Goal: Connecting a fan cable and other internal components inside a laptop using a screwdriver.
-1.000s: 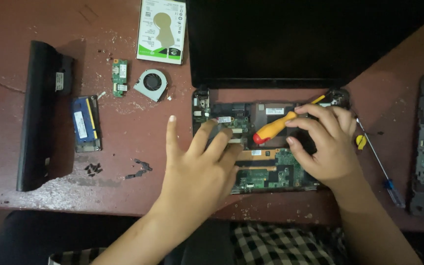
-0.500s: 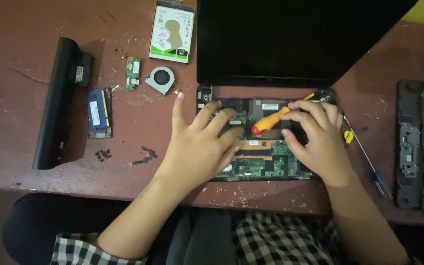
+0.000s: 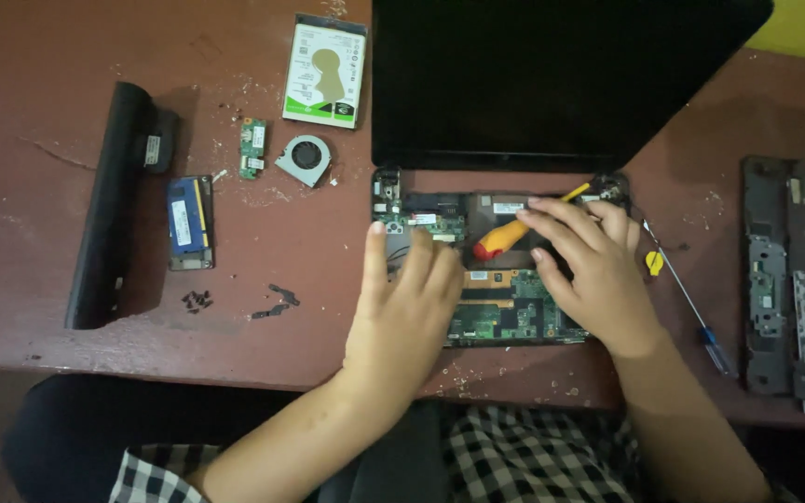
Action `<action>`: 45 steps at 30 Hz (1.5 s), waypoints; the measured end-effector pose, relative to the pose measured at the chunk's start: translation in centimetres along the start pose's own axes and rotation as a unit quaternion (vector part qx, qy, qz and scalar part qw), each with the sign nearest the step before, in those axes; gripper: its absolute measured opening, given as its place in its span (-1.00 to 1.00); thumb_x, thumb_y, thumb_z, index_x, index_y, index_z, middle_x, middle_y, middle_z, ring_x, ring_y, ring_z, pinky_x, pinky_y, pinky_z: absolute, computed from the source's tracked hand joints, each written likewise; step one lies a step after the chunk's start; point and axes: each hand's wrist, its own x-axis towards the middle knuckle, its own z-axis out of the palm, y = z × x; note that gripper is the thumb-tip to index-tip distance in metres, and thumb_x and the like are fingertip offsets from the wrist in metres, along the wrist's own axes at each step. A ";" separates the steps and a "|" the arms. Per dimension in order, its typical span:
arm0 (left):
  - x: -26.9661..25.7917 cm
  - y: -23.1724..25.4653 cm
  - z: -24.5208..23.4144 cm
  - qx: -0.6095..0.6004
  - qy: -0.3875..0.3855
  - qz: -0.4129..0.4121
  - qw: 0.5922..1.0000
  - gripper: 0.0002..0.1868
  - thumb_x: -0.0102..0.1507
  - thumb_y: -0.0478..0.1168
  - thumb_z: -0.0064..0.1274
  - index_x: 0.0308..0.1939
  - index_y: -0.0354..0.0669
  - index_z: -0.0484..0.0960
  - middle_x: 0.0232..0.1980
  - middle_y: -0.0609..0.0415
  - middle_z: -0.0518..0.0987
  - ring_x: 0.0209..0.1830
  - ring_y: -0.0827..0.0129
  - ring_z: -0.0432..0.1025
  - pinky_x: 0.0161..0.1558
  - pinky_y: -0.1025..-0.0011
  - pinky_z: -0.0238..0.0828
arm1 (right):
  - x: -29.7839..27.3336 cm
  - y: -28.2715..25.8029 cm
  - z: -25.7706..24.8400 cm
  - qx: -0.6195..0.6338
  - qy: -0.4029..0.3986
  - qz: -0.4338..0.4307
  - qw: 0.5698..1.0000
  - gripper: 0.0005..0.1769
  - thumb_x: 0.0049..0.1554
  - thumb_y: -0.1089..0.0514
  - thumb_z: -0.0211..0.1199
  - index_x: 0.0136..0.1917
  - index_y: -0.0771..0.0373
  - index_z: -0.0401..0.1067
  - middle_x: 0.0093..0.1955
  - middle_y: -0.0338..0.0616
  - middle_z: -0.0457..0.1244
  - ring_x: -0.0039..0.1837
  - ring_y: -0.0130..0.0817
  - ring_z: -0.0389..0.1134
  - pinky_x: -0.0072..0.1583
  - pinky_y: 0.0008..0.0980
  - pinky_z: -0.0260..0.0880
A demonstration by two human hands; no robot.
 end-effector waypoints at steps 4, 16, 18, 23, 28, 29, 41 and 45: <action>0.1 -0.7 0.5 -0.062 0.014 -0.001 0.998 -0.77 0.28 -0.08 -0.04 0.00 0.14 0.60 -0.11 0.24 0.41 0.17 0.28 0.32 0.39 -0.10 0.00 | -0.2 0.6 0.4 0.003 0.030 -0.013 0.999 -0.52 0.18 0.29 0.08 0.36 0.02 0.39 0.30 -0.29 0.23 0.22 -0.18 0.11 0.18 -0.19 0.03; 0.3 -2.6 0.8 -0.165 0.071 0.031 0.983 -0.90 0.16 -0.18 0.14 -0.28 0.20 0.69 -0.26 0.20 0.43 -0.15 0.19 0.35 0.30 -0.23 0.11 | 5.1 -3.7 -1.9 0.084 -0.003 -0.110 0.990 -0.85 0.10 0.18 0.28 -0.02 0.17 0.53 0.00 -0.20 0.37 0.10 -0.23 0.33 0.18 -0.23 0.30; 0.3 -2.7 0.7 -0.178 0.087 0.022 0.980 -0.91 0.25 -0.04 0.12 -0.31 0.17 0.69 -0.27 0.20 0.45 -0.17 0.21 0.36 0.29 -0.20 0.12 | 7.4 -4.1 -1.8 0.081 -0.162 -0.073 0.981 -0.84 0.10 0.12 0.19 -0.06 0.11 0.54 -0.07 -0.26 0.39 0.00 -0.26 0.38 -0.01 -0.21 0.38; 0.3 -2.7 1.1 -0.198 0.076 0.005 0.977 -0.87 0.11 -0.23 0.11 -0.30 0.12 0.69 -0.30 0.18 0.43 -0.20 0.17 0.33 0.31 -0.25 0.08 | 10.1 -3.7 -1.0 0.125 -0.270 -0.011 0.955 -0.93 -0.02 0.17 0.32 -0.21 0.09 0.58 -0.23 -0.35 0.38 -0.20 -0.44 0.37 -0.13 -0.41 0.35; -0.2 -2.6 1.7 -0.207 0.048 -0.003 0.977 -0.75 0.11 -0.25 0.07 -0.17 0.17 0.70 -0.22 0.18 0.48 -0.14 0.13 0.35 0.34 -0.25 0.03 | 11.5 -4.2 -1.4 0.139 -0.325 0.013 0.935 -1.00 -0.06 0.18 0.40 -0.30 0.08 0.60 -0.35 -0.36 0.38 -0.29 -0.54 0.37 -0.19 -0.50 0.36; -0.2 -2.5 1.8 -0.206 0.047 -0.006 0.977 -0.76 0.11 -0.24 0.08 -0.19 0.18 0.69 -0.21 0.18 0.47 -0.13 0.15 0.34 0.35 -0.26 0.02 | 11.7 -4.4 -1.6 0.129 -0.342 0.027 0.930 -0.99 -0.05 0.17 0.40 -0.31 0.09 0.60 -0.34 -0.36 0.39 -0.27 -0.55 0.39 -0.16 -0.53 0.40; -0.5 0.4 1.0 -0.100 -0.028 -0.013 0.995 -0.67 0.21 -0.08 -0.07 0.05 0.17 0.57 -0.07 0.18 0.43 0.13 0.17 0.30 0.41 -0.19 -0.05 | 12.7 -5.5 -1.7 0.056 -0.407 0.029 0.911 -0.90 0.03 0.16 0.31 -0.32 0.04 0.58 -0.32 -0.43 0.41 -0.21 -0.57 0.39 -0.10 -0.53 0.38; -1.1 1.6 0.8 -0.047 -0.045 -0.030 0.997 -0.48 0.25 0.02 -0.21 0.28 0.05 0.41 0.27 0.06 0.31 0.35 0.11 0.17 0.40 -0.12 -0.04 | 12.7 -6.3 -2.3 0.040 -0.400 0.032 0.915 -0.80 0.07 0.12 0.29 -0.39 0.07 0.53 -0.38 -0.38 0.36 -0.27 -0.50 0.35 -0.13 -0.48 0.36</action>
